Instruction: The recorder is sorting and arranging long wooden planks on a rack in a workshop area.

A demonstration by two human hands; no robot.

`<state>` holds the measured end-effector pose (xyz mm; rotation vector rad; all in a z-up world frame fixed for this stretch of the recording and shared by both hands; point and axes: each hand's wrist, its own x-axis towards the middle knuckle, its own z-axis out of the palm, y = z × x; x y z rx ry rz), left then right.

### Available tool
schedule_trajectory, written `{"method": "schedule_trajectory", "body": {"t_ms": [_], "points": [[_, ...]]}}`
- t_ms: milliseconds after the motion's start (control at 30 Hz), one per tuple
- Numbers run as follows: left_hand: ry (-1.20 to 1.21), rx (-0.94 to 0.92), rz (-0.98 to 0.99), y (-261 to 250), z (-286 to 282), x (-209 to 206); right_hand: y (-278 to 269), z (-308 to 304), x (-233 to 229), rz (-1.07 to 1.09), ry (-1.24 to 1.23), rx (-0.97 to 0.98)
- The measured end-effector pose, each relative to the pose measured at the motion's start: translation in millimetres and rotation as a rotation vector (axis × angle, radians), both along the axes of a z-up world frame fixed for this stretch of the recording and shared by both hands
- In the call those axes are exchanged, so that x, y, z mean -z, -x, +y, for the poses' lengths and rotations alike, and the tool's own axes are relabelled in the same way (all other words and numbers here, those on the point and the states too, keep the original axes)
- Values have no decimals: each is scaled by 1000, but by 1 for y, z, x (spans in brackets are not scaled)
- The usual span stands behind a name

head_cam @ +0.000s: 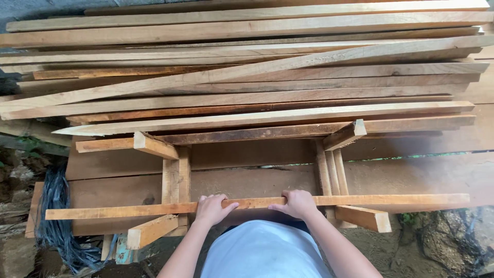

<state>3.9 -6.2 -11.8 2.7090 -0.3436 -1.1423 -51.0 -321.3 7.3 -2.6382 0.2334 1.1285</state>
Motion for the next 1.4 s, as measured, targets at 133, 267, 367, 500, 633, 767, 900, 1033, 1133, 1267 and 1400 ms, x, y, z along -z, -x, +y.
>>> {"method": "schedule_trajectory", "body": {"t_ms": [133,267,367,500,633,767,900,1033,1133,1267,1400], "points": [[-4,-2,24,-2,0,0,-1,1,1,13,6,-2],[10,6,32,-5,-1,-2,-3,2,-6,2,-2,5],[12,39,36,-5,-4,-18,-1,4,-7,0,-1,19],[37,66,26,-1,0,-11,0,7,-14,1,7,12],[46,64,28,3,3,-5,3,4,0,-4,-4,0],[58,85,-92,13,5,13,8,5,4,-64,6,9],[107,107,-444,31,-5,18,19,11,6,-405,23,-97],[88,84,-395,33,-9,9,33,10,22,-379,-5,-41],[120,44,-302,32,-12,-4,44,10,24,-589,-118,-15],[228,26,-390,41,-7,4,54,15,43,-750,-82,-80],[166,-6,-293,37,-16,-8,50,11,43,-695,-114,-79]]}}
